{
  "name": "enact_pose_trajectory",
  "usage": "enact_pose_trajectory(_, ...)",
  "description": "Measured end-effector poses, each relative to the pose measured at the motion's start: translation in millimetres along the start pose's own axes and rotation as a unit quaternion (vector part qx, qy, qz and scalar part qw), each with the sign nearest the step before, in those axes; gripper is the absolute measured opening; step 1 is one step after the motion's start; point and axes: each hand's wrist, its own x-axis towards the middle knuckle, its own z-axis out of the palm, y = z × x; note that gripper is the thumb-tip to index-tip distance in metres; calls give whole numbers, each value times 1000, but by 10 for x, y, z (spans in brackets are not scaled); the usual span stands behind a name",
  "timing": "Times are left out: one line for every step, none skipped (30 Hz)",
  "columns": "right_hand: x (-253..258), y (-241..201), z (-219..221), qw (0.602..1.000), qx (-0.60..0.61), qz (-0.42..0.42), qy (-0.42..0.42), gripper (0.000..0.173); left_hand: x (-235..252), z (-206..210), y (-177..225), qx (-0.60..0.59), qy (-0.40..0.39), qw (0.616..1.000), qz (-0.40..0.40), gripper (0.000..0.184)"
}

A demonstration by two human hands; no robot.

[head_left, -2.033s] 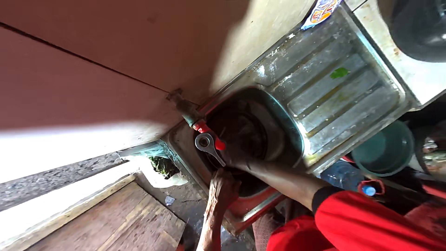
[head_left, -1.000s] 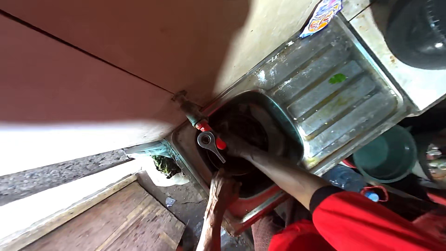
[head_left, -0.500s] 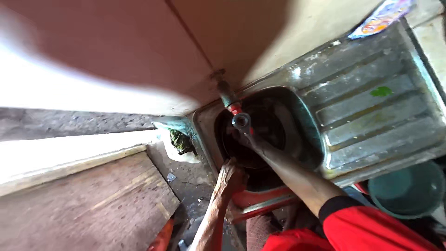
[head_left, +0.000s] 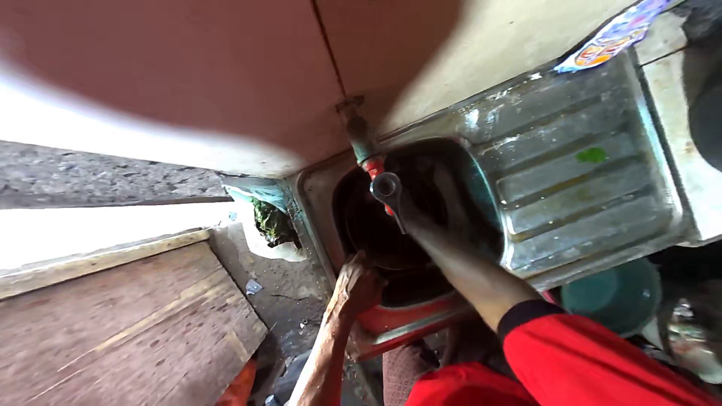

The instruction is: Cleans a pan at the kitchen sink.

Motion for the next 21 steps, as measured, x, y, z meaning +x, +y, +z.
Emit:
enact_pose_trajectory(-104,-89,215,999,11,-15,-42,57,6,1,-3,2,0,1000,-1,41)
enact_pose_trajectory(-228,-133,383,994,48,-36,-90,57,13,-9,-8,0,-4,1000,-4,41)
enact_pose_trajectory(-385,-141,426,985,75,-43,-151,57,13,-18,-9,-8,-11,1000,-8,40)
enact_pose_trajectory(-535,-109,316,972,81,-42,-217,55,19,-31,-1,-20,-17,1000,-9,39)
enact_pose_trajectory(-626,-23,120,961,73,-44,-264,52,36,-49,4,-23,-21,999,-8,37)
enact_pose_trajectory(-654,103,-88,957,34,-42,-284,47,50,-47,-1,-16,-19,1000,-4,39)
enact_pose_trajectory(-625,248,-269,959,-18,-36,-280,40,47,-35,-6,-7,-19,1000,0,41)
enact_pose_trajectory(-544,402,-392,964,-77,-36,-252,36,35,-33,-10,-4,-20,1000,3,42)
enact_pose_trajectory(-413,572,-427,974,-124,-61,-179,34,40,-44,-16,-4,-17,1000,5,44)
enact_pose_trajectory(-240,708,-387,980,-154,-88,-92,34,58,-65,-11,-8,-18,1000,6,44)
enact_pose_trajectory(-69,771,-260,982,-159,-101,-11,34,73,-72,-6,-10,-23,1000,2,45)
enact_pose_trajectory(52,725,-78,987,-129,-88,39,35,75,-69,-3,-8,-31,999,-3,45)
enact_pose_trajectory(72,556,88,994,-79,-61,43,40,71,-61,2,-6,-39,999,-9,45)
enact_pose_trajectory(8,334,209,998,-34,-43,4,49,71,-63,3,-3,-43,999,-13,45)
enact_pose_trajectory(-105,136,277,998,16,-42,-50,53,74,-79,-2,-3,-47,999,-16,45)
enact_pose_trajectory(-245,-6,268,989,71,-36,-126,56,78,-89,-2,-2,-52,998,-20,44)
enact_pose_trajectory(-372,-36,213,971,115,-33,-207,54,84,-95,15,-2,-60,998,-25,43)
enact_pose_trajectory(-467,18,93,951,130,-30,-279,48,88,-102,44,-1,-67,997,-29,40)
enact_pose_trajectory(-518,136,-42,937,106,-21,-331,41,84,-106,63,6,-65,997,-29,38)
enact_pose_trajectory(-515,278,-186,934,53,-13,-352,36,83,-106,63,15,-57,998,-28,37)
enact_pose_trajectory(-455,429,-300,940,-11,-6,-342,32,85,-100,57,22,-51,998,-28,38)
